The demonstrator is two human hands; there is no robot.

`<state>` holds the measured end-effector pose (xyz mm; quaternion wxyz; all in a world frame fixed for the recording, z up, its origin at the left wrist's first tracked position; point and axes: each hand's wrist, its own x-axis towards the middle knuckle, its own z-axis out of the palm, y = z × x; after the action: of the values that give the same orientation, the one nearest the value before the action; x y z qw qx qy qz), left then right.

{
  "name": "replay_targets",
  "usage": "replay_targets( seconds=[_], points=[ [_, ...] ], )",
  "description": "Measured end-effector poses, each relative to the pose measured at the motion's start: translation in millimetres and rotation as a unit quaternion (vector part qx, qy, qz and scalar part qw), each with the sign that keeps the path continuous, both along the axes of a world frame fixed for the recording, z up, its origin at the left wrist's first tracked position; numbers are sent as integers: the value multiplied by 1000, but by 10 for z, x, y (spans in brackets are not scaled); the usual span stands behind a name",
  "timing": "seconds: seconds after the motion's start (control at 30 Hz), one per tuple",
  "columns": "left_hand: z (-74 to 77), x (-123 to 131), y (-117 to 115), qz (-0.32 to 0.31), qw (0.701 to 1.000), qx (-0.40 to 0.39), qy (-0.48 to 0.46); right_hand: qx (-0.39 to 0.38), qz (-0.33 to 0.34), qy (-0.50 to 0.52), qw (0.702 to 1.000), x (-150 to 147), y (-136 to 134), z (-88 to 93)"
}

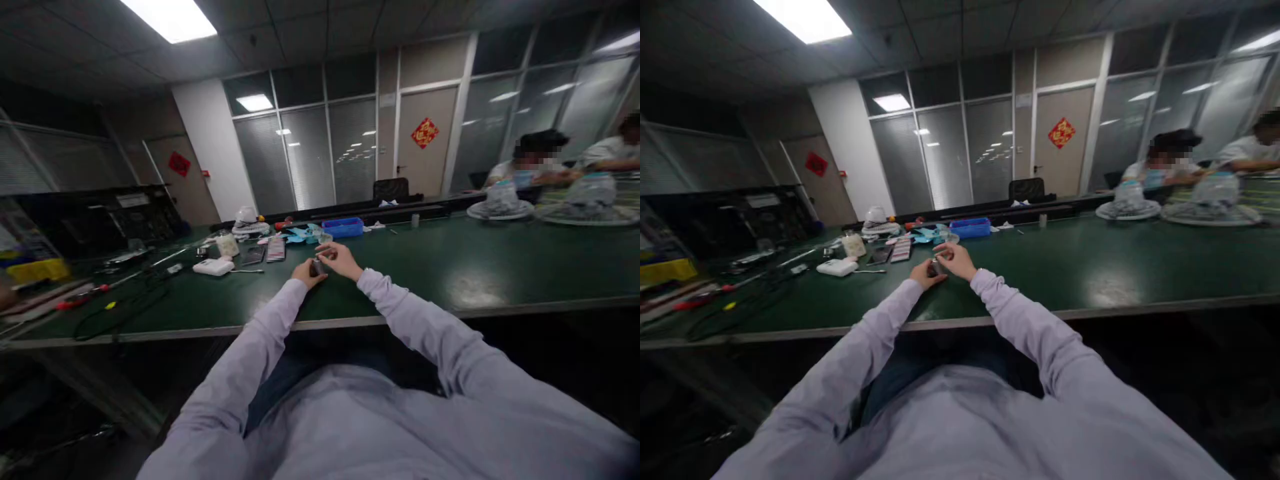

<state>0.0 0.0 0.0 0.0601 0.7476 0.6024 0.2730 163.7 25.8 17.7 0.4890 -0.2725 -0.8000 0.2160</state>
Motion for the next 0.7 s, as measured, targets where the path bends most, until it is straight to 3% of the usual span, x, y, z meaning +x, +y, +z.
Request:
replay_targets(
  seconds=[0.3, 0.7],
  points=[
    [22, 0, -34, -9, 1000, 0, 0, 10, -13, 23, 1000, -18, -12, 4],
    [41, 8, -18, -8, 1000, -8, 1, -63, -139, -29, 988, 121, 120, -45]
  ],
)
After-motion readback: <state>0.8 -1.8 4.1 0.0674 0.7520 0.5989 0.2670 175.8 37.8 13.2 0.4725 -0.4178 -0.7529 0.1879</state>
